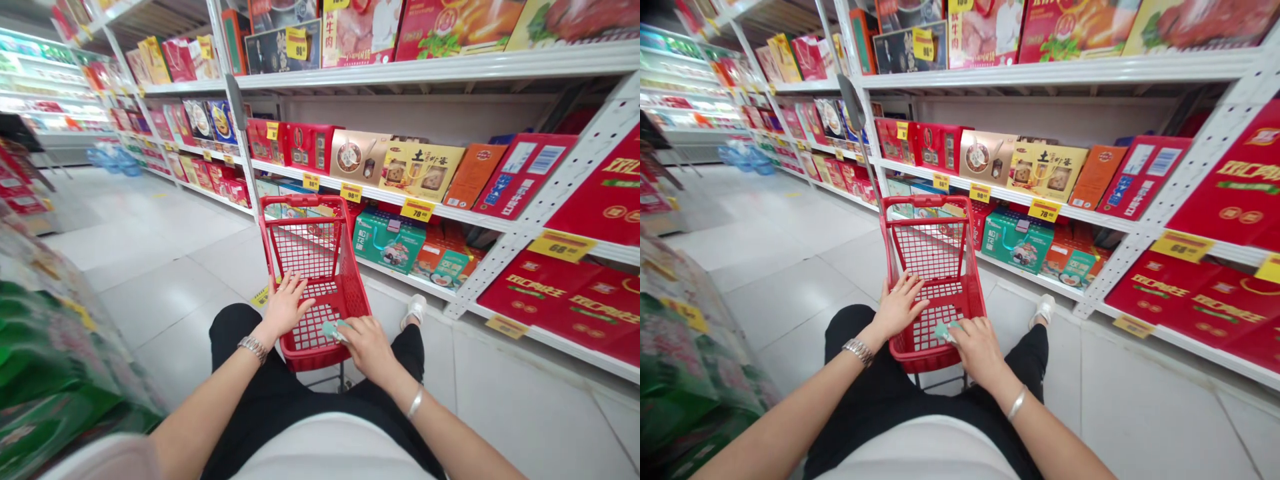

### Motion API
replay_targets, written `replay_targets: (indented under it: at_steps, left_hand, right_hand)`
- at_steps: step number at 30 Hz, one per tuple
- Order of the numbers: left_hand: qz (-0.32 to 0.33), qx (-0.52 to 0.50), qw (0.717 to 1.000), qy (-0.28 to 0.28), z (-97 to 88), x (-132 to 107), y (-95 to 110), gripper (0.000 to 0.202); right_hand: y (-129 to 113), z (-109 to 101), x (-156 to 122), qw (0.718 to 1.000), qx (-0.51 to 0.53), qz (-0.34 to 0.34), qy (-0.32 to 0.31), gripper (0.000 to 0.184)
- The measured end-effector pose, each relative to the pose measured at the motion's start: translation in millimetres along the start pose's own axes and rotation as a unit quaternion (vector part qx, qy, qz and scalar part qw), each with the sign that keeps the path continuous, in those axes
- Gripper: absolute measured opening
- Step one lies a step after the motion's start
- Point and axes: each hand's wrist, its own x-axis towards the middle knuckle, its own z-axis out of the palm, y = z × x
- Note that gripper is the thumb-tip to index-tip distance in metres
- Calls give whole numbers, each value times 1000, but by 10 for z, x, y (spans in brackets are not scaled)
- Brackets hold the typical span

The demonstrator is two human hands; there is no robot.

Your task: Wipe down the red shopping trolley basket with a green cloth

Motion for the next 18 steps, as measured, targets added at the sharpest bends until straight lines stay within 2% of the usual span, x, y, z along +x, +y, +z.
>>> replay_targets:
  at_steps: [3,6,12,18]
  left_hand:
    - [-33,1,999,-9,5,-8,-37,56]
    - [-36,-14,999,-16,32,53,-32,59]
    - [-16,-22,999,-32,84,307,-41,62]
    - [53,-33,997,-43,109,560,-270,54]
  right_hand:
    - [235,-112,-55,1000,0,-12,9,33]
    - [329,-119,-49,1000,13,-23,0,31]
    - [351,11,158,1000,2,0,6,19]
    - [231,99,328,999,-5,39,-3,14]
